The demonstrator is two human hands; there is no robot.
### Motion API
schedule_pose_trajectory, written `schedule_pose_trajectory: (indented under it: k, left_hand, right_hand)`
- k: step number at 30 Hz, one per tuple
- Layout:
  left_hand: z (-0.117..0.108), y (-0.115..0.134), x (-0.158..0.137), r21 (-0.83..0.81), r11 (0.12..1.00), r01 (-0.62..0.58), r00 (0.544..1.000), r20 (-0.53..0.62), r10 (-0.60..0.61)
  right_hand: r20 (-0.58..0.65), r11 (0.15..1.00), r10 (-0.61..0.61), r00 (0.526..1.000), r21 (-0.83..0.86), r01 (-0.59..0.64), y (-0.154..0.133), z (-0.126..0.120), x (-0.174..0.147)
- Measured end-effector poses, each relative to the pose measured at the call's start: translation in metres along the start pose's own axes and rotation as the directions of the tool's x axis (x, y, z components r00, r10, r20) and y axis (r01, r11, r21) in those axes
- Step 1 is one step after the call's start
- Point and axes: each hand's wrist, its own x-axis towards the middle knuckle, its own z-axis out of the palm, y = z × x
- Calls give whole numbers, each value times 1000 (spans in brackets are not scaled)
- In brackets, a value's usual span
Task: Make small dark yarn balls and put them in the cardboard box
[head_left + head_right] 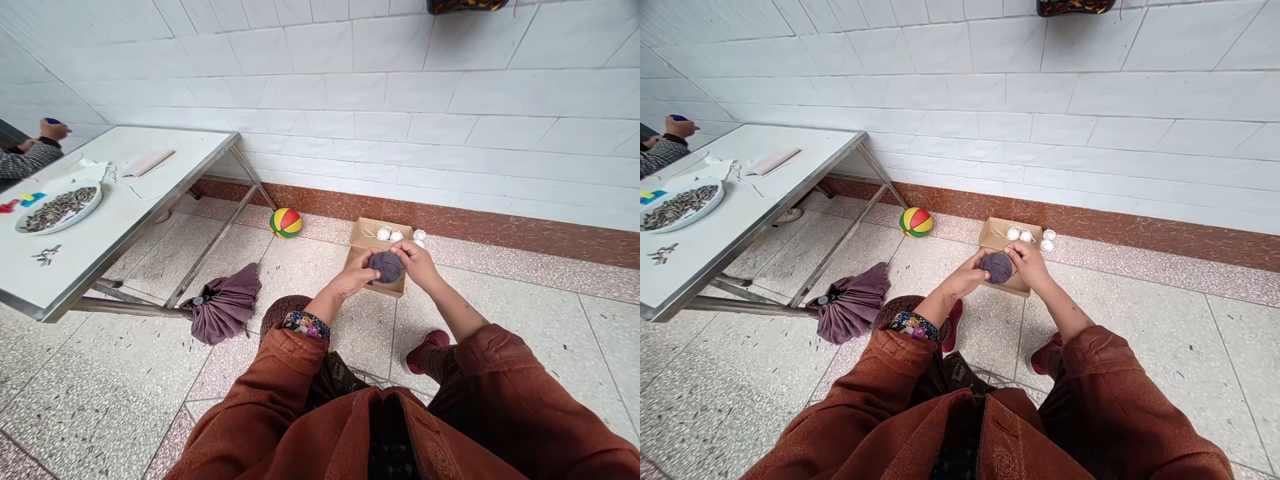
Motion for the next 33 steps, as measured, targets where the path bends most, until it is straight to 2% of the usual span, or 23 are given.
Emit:
schedule_pose_trajectory:
  k: [3, 5, 8, 10, 12, 14, 17, 19, 22, 24, 27, 29, 31, 33]
  left_hand:
    - [-1, 0, 2, -128, 987, -97, 990, -118, 82]
    - [-5, -2, 5, -121, 982, -146, 967, -226, 116]
    - [-11, -6, 10, -4, 994, -110, 924, -369, 101]
    - [-13, -9, 11, 159, 987, -33, 905, -413, 97]
    - [-13, -10, 9, 305, 952, 37, 929, -362, 80]
    - [-9, -10, 6, 343, 938, 59, 973, -230, 23]
    - [-1, -6, -1, 183, 983, 33, 999, -37, -27]
    - [3, 0, -2, 16, 1000, 10, 1000, 12, -10]
    - [2, 12, 7, -151, 988, -42, 998, -45, 36]
    - [-4, 21, 20, -150, 986, -77, 989, -139, 56]
    - [-19, 28, 41, -30, 997, -67, 942, -332, 54]
    - [-26, 27, 51, 160, 986, -38, 912, -398, 100]
    - [-30, 26, 55, 330, 943, -28, 937, -321, 140]
    - [-30, 25, 54, 381, 924, -25, 985, -150, 88]
  right_hand:
    - [105, 998, 63, 993, -20, -61, 5, 12, -10]
    - [208, 1000, 13, 978, -26, -8, -1, 17, -19]
    - [322, 994, -108, 940, 9, 111, -18, 15, -27]
    - [317, 987, -160, 935, 28, 159, -26, 8, -26]
    - [242, 983, -183, 953, 18, 184, -29, 0, -20]
    - [146, 982, -183, 972, -12, 187, -24, -7, -12]
    - [72, 990, -130, 989, -47, 133, -9, -10, -5]
    - [58, 996, -67, 996, -61, 71, 1, -6, -5]
    - [88, 996, -34, 996, -74, 40, 7, 4, -12]
    - [152, 992, -90, 984, -75, 102, 2, 8, -17]
    - [190, 975, -188, 964, -84, 206, -13, 5, -16]
    - [159, 966, -212, 964, -117, 231, -21, -3, -5]
    - [124, 960, -212, 969, -161, 230, -23, -14, 9]
    - [78, 958, -203, 976, -193, 214, -17, -21, 24]
